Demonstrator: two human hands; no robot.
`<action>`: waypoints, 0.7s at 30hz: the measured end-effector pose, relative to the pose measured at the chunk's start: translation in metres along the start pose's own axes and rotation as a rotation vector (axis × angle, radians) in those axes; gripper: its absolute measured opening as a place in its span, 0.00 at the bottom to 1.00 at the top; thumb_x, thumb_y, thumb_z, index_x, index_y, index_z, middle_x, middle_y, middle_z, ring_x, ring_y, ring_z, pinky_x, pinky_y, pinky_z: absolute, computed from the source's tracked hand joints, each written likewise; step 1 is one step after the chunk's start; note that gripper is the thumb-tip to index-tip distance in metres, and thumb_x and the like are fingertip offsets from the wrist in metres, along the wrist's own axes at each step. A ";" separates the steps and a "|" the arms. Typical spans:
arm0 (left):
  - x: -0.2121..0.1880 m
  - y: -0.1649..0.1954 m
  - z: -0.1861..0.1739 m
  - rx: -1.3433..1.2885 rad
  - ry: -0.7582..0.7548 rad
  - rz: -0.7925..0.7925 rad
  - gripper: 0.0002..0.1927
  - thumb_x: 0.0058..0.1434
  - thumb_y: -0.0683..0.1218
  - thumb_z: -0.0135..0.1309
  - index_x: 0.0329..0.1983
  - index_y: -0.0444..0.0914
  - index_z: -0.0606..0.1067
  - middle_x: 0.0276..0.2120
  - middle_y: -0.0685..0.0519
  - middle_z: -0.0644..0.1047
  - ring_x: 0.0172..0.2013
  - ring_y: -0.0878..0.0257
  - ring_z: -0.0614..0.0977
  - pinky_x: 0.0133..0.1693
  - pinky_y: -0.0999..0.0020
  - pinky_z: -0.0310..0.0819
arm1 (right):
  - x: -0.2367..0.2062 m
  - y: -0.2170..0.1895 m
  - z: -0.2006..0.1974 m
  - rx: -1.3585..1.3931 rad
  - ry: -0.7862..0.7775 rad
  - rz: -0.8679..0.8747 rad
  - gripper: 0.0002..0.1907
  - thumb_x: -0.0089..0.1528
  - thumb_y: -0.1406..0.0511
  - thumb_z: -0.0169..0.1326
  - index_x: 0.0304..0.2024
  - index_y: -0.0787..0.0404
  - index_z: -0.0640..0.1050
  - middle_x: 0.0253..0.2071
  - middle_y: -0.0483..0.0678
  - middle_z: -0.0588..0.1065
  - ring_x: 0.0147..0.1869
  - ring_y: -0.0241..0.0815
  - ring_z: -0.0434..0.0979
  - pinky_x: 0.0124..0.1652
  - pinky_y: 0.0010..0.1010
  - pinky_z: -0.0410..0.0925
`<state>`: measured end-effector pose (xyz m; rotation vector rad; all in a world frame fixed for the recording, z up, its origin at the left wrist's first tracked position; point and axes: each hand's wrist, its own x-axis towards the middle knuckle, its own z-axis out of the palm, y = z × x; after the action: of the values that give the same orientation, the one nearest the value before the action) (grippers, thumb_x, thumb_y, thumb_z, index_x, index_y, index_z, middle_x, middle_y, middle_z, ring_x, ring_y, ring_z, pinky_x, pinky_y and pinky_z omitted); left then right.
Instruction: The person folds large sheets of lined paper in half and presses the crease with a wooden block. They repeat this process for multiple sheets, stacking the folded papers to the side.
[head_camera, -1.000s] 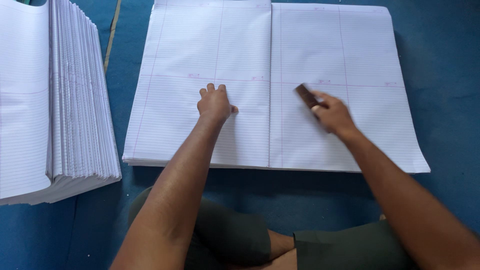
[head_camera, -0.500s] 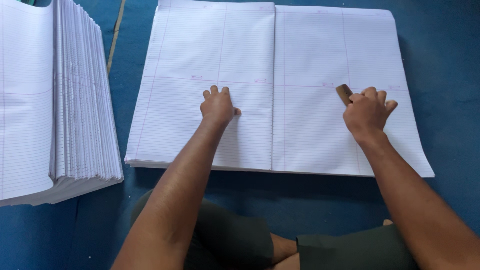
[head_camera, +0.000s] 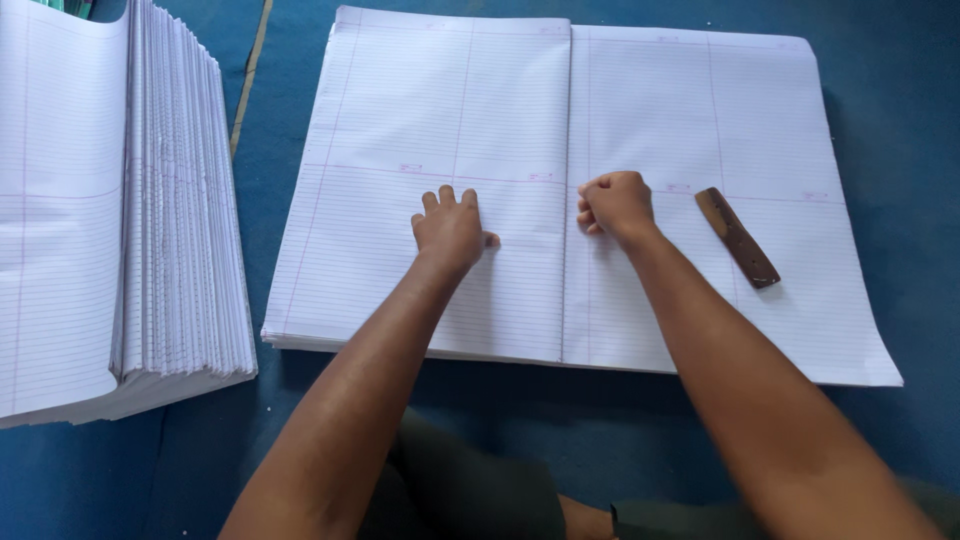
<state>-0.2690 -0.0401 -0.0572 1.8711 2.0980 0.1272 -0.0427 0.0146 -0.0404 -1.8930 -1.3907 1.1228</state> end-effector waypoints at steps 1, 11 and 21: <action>-0.003 0.001 -0.001 -0.004 0.000 0.004 0.37 0.53 0.61 0.68 0.59 0.39 0.71 0.61 0.40 0.67 0.64 0.41 0.64 0.54 0.41 0.68 | 0.000 -0.005 0.004 -0.027 -0.014 0.001 0.09 0.63 0.63 0.56 0.36 0.64 0.82 0.33 0.50 0.82 0.32 0.37 0.84 0.29 0.28 0.76; -0.014 0.006 -0.017 -0.062 -0.077 -0.034 0.39 0.51 0.60 0.68 0.63 0.42 0.71 0.63 0.43 0.67 0.65 0.45 0.63 0.60 0.40 0.62 | 0.014 -0.013 0.017 0.091 -0.118 0.008 0.13 0.65 0.62 0.57 0.29 0.64 0.78 0.24 0.50 0.75 0.22 0.36 0.70 0.24 0.29 0.66; 0.003 -0.030 -0.018 -0.143 0.039 -0.028 0.36 0.58 0.59 0.63 0.65 0.40 0.69 0.64 0.42 0.66 0.65 0.46 0.63 0.61 0.36 0.60 | -0.003 -0.001 0.014 0.169 0.148 0.064 0.09 0.64 0.63 0.56 0.31 0.62 0.78 0.27 0.47 0.76 0.28 0.35 0.72 0.30 0.30 0.70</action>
<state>-0.3031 -0.0387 -0.0493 1.7691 2.0809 0.3010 -0.0552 0.0117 -0.0458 -1.8691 -1.1262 1.0711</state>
